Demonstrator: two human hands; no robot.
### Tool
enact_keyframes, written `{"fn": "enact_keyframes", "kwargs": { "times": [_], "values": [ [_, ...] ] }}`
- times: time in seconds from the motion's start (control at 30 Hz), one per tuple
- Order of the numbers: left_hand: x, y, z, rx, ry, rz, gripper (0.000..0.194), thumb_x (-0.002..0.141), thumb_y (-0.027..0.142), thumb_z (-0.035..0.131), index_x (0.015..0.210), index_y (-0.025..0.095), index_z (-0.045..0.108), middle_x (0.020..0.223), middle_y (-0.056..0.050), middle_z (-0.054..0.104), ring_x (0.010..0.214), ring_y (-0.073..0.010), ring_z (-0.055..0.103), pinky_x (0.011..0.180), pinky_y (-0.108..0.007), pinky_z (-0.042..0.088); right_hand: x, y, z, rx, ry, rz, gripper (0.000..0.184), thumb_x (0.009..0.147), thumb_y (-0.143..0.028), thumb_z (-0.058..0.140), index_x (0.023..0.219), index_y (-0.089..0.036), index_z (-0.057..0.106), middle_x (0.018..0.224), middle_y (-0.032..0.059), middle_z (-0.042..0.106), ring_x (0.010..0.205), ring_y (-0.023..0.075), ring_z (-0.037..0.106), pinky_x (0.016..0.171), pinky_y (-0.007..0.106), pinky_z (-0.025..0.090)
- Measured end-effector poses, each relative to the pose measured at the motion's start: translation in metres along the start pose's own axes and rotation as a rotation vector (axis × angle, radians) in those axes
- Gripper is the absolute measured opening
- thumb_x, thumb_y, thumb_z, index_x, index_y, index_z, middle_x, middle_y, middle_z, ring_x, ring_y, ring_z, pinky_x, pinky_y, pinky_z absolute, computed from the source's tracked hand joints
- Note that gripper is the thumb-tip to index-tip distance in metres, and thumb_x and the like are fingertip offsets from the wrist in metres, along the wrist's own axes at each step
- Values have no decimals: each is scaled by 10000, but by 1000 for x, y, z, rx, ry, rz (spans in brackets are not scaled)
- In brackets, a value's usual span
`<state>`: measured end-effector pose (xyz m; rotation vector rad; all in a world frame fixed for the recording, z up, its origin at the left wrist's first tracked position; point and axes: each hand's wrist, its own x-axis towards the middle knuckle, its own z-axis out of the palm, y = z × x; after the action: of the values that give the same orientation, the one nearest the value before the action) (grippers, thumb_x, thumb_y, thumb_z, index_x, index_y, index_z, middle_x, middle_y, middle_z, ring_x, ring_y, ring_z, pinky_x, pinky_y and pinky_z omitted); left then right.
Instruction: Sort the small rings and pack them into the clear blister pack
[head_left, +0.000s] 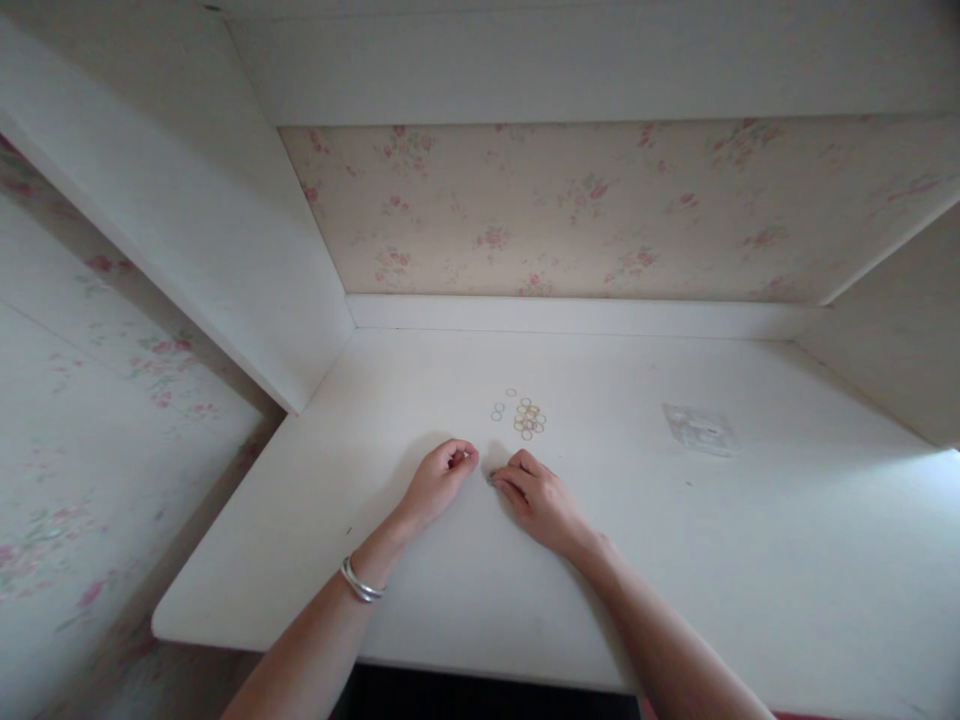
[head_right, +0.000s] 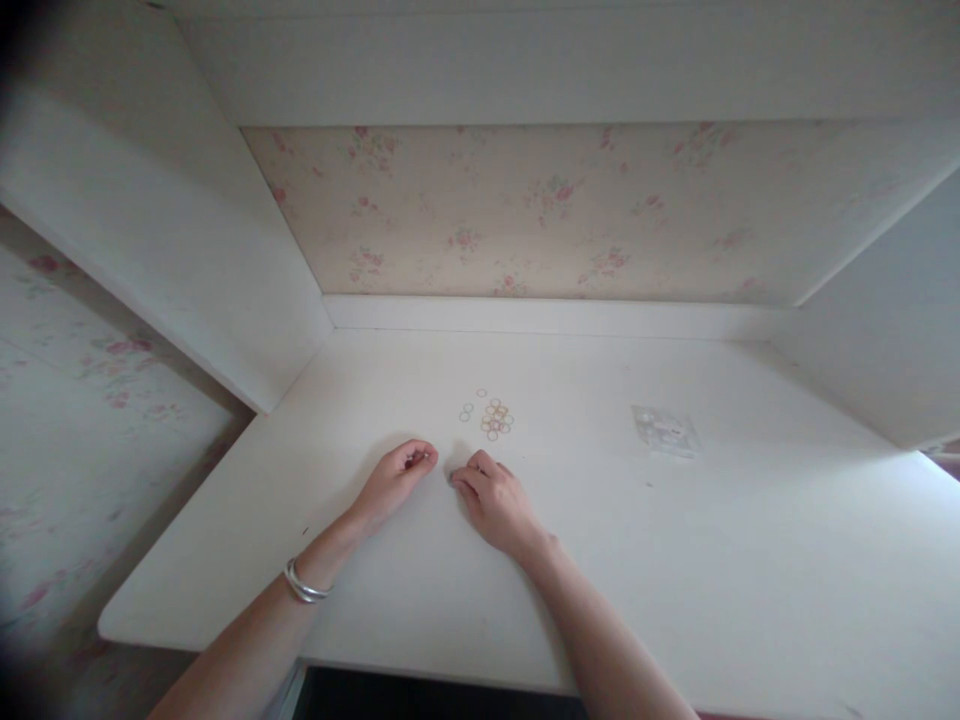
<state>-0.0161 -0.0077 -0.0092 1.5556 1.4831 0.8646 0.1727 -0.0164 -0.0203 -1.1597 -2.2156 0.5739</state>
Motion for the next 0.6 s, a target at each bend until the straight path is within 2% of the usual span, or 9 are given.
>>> {"fn": "enact_keyframes", "kwargs": {
  "times": [0.17,0.3,0.43,0.5,0.6],
  "values": [
    [0,1,-1,-26,-3,14,267,818,413,503,879,181,620,756,1,604,692,-132,540,659,-235,415,-1,0,-2,57,22,7,241,920,-266,415,918,-234,655,866,36,546,740,128,538,697,257,450],
    [1,1,-2,-13,3,15,269,823,406,496,886,177,622,773,-2,621,703,-134,549,663,-233,417,-2,5,-10,186,229,90,244,907,-326,449,908,-216,667,827,39,544,685,121,521,591,235,430],
    [8,4,4,40,-16,52,256,840,379,477,894,176,623,815,-16,640,727,-139,569,682,-235,428,-1,16,-22,216,474,240,247,875,-372,495,865,-204,675,741,18,518,593,113,459,526,242,377],
    [15,10,11,126,-39,110,242,847,354,474,890,175,631,785,-17,631,701,-137,563,664,-233,429,0,25,-27,231,546,322,266,865,-394,499,858,-200,681,702,7,506,574,115,441,528,250,362],
    [31,23,23,342,-50,256,223,862,321,467,878,193,649,794,-20,618,703,-135,559,674,-235,425,4,39,-31,276,580,424,287,845,-417,511,845,-195,693,691,9,529,597,127,462,559,262,365]
  ]
}}
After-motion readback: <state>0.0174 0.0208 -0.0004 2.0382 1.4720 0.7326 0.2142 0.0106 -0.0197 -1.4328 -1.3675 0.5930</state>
